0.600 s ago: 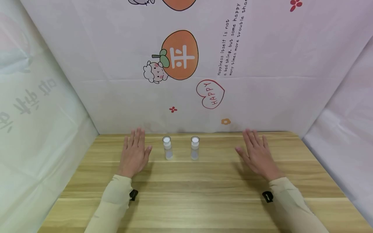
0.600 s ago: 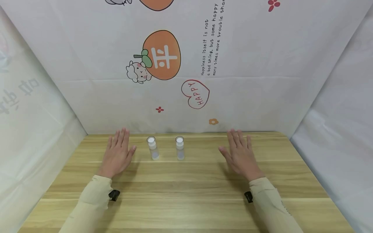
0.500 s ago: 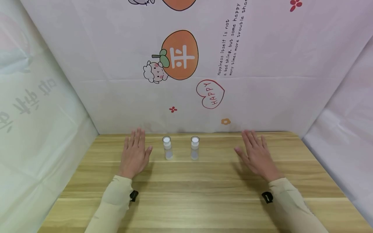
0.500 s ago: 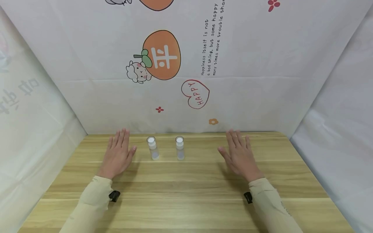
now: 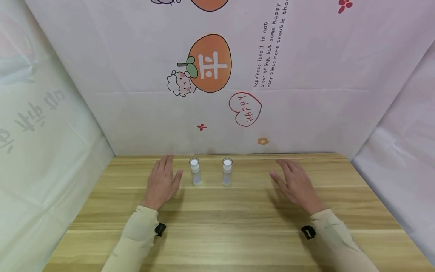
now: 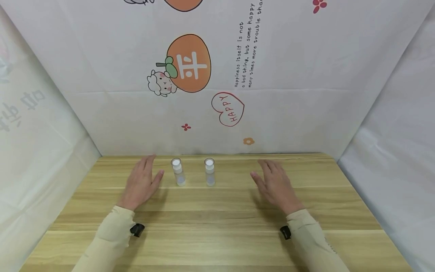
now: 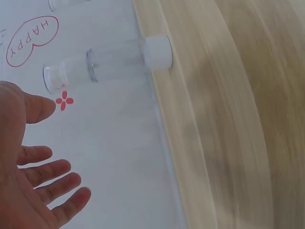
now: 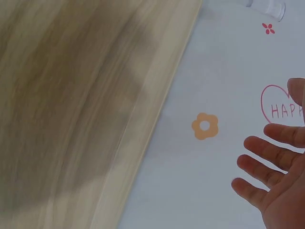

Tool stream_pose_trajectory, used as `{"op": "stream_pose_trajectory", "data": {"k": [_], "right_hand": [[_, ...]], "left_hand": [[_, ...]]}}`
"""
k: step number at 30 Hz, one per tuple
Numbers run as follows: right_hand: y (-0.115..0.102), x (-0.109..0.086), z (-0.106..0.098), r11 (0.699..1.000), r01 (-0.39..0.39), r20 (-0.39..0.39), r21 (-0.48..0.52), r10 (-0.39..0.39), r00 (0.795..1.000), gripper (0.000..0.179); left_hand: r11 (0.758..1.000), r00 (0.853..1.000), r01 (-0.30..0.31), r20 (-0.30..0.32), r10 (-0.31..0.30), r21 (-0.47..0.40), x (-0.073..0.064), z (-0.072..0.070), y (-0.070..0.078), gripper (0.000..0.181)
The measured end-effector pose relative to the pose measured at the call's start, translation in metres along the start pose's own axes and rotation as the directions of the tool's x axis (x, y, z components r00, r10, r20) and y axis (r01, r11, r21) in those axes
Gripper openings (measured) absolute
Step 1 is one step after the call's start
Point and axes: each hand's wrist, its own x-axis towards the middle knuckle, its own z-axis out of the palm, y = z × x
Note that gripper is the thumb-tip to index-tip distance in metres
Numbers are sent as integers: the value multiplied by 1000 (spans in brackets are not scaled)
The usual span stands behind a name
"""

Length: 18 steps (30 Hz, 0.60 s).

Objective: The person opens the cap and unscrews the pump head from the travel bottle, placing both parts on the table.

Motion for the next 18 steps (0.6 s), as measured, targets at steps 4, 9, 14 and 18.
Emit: {"op": "stream_pose_trajectory", "data": {"k": [4, 9, 14, 18], "right_hand": [[-4, 0, 2, 1000, 6, -14, 19, -6, 1000, 46], [-9, -1, 4, 1000, 13, -11, 28, -13, 1000, 41], [-16, -1, 6, 999, 2, 7, 36, -2, 1000, 37], [-22, 0, 7, 999, 5, 8, 45, -6, 1000, 35]], "left_hand": [[998, 1000, 17, 6, -16, -67, 0, 4, 3, 55], [973, 988, 132, 104, -113, -191, 1, 7, 10, 58], [931, 964, 229, 195, -178, -283, 3, 12, 16, 60], [896, 956, 268, 216, -201, -354, 4, 19, 19, 59]]}}
